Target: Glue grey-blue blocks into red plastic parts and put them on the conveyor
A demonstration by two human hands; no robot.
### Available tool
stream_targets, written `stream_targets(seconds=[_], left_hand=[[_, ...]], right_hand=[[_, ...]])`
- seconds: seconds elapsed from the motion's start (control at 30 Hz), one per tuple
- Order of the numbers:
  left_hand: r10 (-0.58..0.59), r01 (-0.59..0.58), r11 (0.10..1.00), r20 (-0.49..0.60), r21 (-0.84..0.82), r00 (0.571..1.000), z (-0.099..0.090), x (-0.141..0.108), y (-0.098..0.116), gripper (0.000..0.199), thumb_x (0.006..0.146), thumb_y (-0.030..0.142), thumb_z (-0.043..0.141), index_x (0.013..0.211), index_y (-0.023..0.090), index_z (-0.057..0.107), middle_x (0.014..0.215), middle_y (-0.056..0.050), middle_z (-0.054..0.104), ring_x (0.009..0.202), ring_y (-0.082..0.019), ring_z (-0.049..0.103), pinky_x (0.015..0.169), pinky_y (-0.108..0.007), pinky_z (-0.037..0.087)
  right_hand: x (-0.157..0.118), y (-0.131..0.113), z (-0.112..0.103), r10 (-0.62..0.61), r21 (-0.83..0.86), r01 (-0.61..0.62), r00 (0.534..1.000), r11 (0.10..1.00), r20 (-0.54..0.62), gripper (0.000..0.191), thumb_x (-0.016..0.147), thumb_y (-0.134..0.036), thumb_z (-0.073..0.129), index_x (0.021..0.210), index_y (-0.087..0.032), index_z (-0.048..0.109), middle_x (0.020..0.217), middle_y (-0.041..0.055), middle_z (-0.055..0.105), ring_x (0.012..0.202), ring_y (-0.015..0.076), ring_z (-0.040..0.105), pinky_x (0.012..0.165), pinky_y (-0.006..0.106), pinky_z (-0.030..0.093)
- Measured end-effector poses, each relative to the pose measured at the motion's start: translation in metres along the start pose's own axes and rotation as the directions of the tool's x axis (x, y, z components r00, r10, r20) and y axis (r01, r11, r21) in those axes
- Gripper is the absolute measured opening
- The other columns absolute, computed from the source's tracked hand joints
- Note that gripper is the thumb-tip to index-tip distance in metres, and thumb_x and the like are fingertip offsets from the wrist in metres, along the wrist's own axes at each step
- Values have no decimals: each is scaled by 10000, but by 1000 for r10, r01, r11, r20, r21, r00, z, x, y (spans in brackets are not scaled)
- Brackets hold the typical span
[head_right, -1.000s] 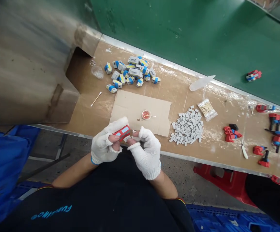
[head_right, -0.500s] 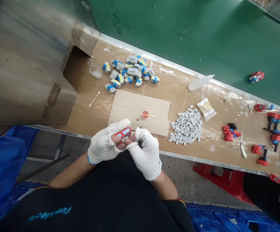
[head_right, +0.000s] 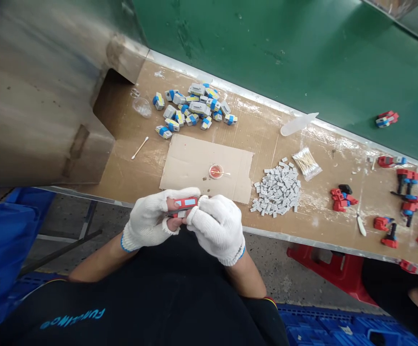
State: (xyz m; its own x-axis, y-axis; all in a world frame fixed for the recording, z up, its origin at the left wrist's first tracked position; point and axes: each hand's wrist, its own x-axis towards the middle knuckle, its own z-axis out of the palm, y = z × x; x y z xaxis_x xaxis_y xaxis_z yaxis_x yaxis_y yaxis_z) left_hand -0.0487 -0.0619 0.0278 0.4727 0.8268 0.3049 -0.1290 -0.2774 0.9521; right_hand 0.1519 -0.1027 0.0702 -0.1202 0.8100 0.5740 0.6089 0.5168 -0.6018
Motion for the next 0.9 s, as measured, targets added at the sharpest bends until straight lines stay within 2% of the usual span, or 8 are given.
stream_targets(seconds=[0.1,0.17,0.3,0.4,0.47,0.57,0.73,0.9], left_hand=[[-12,11,999,-19,-33,1000,4,3,1,278,1044,281,820,1321,265,847,1361,-134,893,1202,-343,898,1000,-435,777],[-40,33,996,-84,-86,996,6,3,2,191,1047,275,825,1238,261,820,1330,-120,905,1225,-330,895,981,-411,777],[-120,76,973,-195,-219,973,1,5,3,160,1034,250,855,1172,243,774,1350,-124,900,1268,-312,881,974,-386,776],[-152,96,964,-219,-247,964,-10,12,-5,188,996,236,890,1124,223,753,1316,-142,906,1204,-302,899,981,-384,771],[-137,87,967,-199,-240,970,-18,21,-15,252,942,234,928,1103,210,736,1306,-156,904,1167,-311,906,962,-393,773],[-106,67,972,-165,-224,981,-25,34,-31,307,901,239,944,1120,201,732,1299,-160,899,1175,-332,900,949,-412,776],[-88,45,966,-160,-253,983,-22,45,-48,235,968,267,883,1145,221,735,1247,-126,909,1211,-323,893,959,-396,773],[-130,77,944,-148,-320,980,-18,46,-53,228,988,300,877,1148,215,739,1295,-139,906,1227,-325,890,987,-416,776]], right_hand=[[0,4,-4,-73,-39,74,997,996,12,186,1000,-146,748,946,-321,722,697,-12,701,606,194,638,569,375,478],[-1,18,-16,-59,-34,57,997,998,-53,195,1034,-162,693,922,-322,688,691,-23,674,595,186,627,585,371,513],[0,74,-49,73,-262,-136,969,956,-236,216,1075,-169,594,932,-311,672,799,-2,700,750,210,688,716,386,565],[5,120,-62,230,-457,-214,973,863,-20,207,1022,-167,590,855,-287,615,805,14,672,779,223,635,745,385,508],[8,137,-63,319,-546,-196,937,815,141,192,984,-156,590,838,-279,601,838,36,698,805,238,617,749,389,467],[11,140,-61,321,-561,-147,920,815,224,204,1022,-179,590,844,-275,619,878,53,728,830,256,613,770,402,461],[12,116,-59,88,-280,-17,967,960,240,36,1047,-249,704,1045,-284,697,1001,30,798,903,247,702,835,396,536],[27,110,-44,2,-202,75,934,977,357,244,1048,-91,616,892,-278,617,808,-28,706,731,179,594,748,341,476]])
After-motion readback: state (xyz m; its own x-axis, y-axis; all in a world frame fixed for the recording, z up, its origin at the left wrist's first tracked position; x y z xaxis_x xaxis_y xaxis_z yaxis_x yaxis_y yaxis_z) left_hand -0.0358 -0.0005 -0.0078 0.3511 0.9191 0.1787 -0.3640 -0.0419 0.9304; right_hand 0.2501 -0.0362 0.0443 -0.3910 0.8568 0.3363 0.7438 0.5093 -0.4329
